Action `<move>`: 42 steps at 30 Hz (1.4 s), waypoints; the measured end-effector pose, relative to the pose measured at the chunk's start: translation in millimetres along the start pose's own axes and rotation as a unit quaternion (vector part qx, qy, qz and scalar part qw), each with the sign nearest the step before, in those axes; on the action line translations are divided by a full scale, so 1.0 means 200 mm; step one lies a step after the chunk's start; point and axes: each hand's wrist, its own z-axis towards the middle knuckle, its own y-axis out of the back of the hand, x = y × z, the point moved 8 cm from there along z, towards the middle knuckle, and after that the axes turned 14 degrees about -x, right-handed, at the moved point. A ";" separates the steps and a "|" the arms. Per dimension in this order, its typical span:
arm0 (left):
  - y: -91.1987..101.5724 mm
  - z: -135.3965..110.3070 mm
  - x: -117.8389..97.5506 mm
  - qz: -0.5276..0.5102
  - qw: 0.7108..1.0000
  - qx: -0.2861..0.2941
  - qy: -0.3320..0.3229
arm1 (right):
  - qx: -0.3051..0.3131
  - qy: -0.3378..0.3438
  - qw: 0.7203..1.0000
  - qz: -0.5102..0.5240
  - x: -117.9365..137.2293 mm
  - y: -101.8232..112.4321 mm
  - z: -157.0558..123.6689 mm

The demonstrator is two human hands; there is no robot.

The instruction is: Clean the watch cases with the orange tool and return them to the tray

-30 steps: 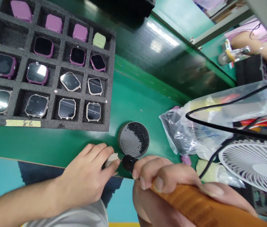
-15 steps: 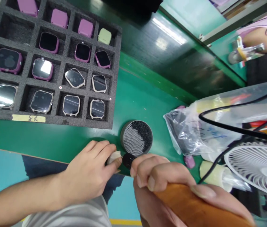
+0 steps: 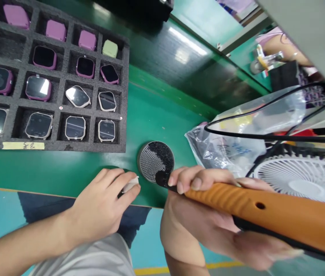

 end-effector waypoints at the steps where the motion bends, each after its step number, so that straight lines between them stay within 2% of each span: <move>1: 0.00 0.00 0.00 0.004 1.000 0.005 0.000 | -0.008 -0.003 1.000 -0.002 -0.01 0.00 0.00; 7: -0.02 -0.01 0.01 0.043 0.999 -0.008 0.012 | -0.017 0.001 1.000 -0.009 -0.01 0.00 -0.02; 19: -0.03 -0.03 0.01 0.026 0.999 -0.014 0.013 | -0.013 0.018 1.000 -0.012 0.00 0.00 -0.01; 24: -0.03 -0.04 0.02 0.023 1.000 -0.011 0.011 | -0.013 -0.009 1.000 -0.004 -0.02 0.00 0.00; 31: -0.02 -0.04 0.00 0.004 1.000 -0.025 -0.014 | -0.021 0.024 0.997 -0.063 0.10 0.05 -0.07; 35: 0.00 -0.01 0.01 0.022 0.999 -0.043 0.006 | 0.037 0.054 0.997 -0.034 0.12 0.02 -0.11; 40: 0.00 0.01 0.01 0.022 0.999 -0.038 0.015 | 0.103 0.012 0.994 -0.028 0.05 -0.01 -0.10; 42: 0.00 0.01 0.01 0.020 0.999 -0.036 0.018 | 0.111 0.014 0.994 -0.018 0.05 -0.02 -0.10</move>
